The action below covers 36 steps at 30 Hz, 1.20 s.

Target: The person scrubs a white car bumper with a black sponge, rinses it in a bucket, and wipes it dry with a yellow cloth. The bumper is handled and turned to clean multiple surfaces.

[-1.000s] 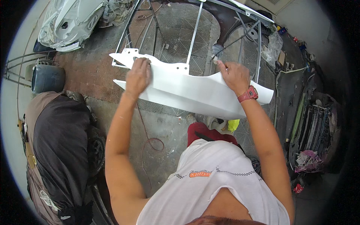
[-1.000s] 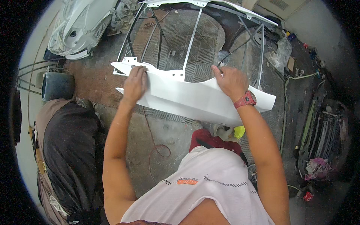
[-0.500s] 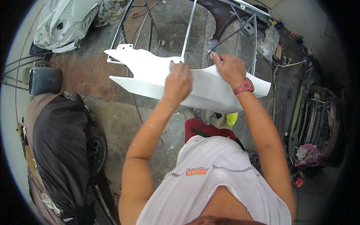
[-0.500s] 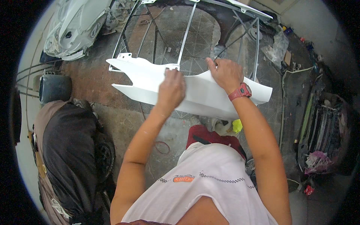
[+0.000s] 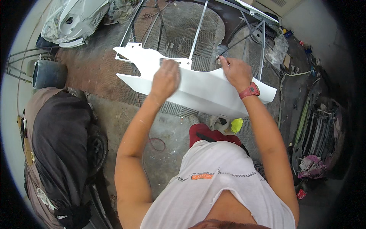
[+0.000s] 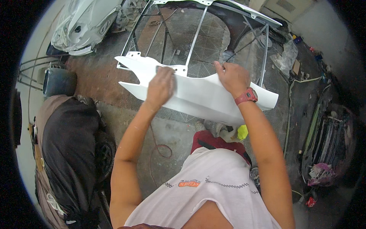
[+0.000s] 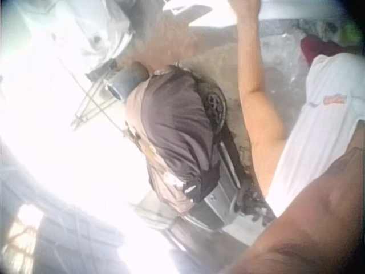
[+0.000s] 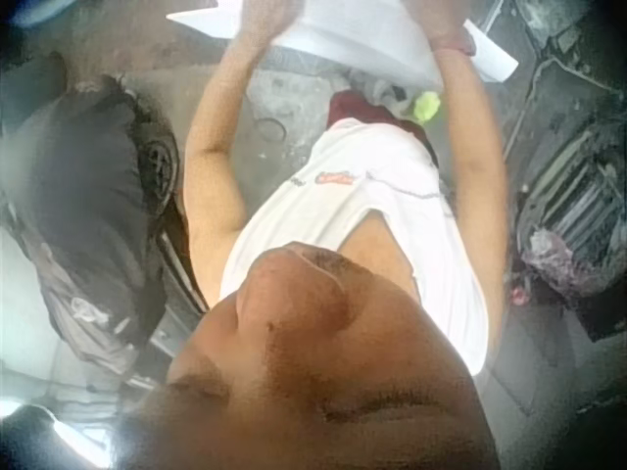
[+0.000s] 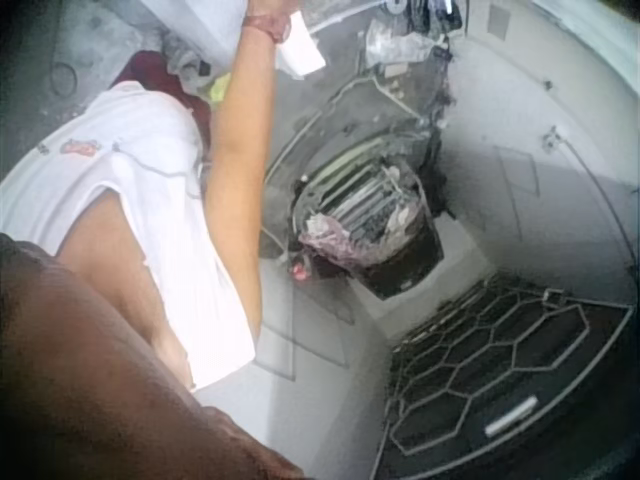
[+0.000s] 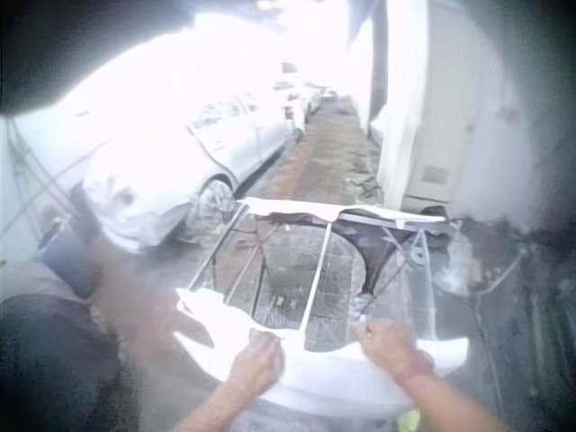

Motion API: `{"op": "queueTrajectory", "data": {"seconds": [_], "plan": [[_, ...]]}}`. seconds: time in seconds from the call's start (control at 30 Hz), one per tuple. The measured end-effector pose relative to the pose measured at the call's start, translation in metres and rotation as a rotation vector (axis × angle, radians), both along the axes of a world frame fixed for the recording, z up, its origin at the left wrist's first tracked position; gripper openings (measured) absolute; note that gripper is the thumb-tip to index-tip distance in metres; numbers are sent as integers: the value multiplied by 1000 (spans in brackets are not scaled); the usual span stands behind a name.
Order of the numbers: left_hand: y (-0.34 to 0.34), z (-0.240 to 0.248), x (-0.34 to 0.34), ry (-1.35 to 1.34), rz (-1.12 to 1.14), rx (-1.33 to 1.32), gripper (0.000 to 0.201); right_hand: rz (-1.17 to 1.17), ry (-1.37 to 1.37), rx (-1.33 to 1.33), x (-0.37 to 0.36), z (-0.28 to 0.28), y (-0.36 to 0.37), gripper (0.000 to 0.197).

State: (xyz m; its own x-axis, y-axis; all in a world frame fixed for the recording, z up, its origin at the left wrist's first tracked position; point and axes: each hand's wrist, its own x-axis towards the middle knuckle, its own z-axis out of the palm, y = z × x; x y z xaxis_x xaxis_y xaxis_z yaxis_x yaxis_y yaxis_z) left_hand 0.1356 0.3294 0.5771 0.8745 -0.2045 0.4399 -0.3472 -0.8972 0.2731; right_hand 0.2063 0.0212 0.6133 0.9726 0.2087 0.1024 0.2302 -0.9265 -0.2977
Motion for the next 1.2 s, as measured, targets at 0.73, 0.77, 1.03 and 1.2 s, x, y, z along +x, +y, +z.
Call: {"op": "queueTrajectory", "data": {"seconds": [0.73, 0.77, 1.03, 1.2], "plan": [[-2, -60, 4, -95, 437, -297, 71, 16, 3, -63, -1, 3, 0, 61], [28, -58, 23, -87, 561, -239, 69, 18, 17, -66, -1, 4, 0, 61], [117, -67, 88, 36, 836, -406, 77, 23, -17, -99, -1, 2, 0, 62], [-128, -77, -22, 73, 558, -244, 87, 3, -7, -78, -4, 0, 0, 62]]}}
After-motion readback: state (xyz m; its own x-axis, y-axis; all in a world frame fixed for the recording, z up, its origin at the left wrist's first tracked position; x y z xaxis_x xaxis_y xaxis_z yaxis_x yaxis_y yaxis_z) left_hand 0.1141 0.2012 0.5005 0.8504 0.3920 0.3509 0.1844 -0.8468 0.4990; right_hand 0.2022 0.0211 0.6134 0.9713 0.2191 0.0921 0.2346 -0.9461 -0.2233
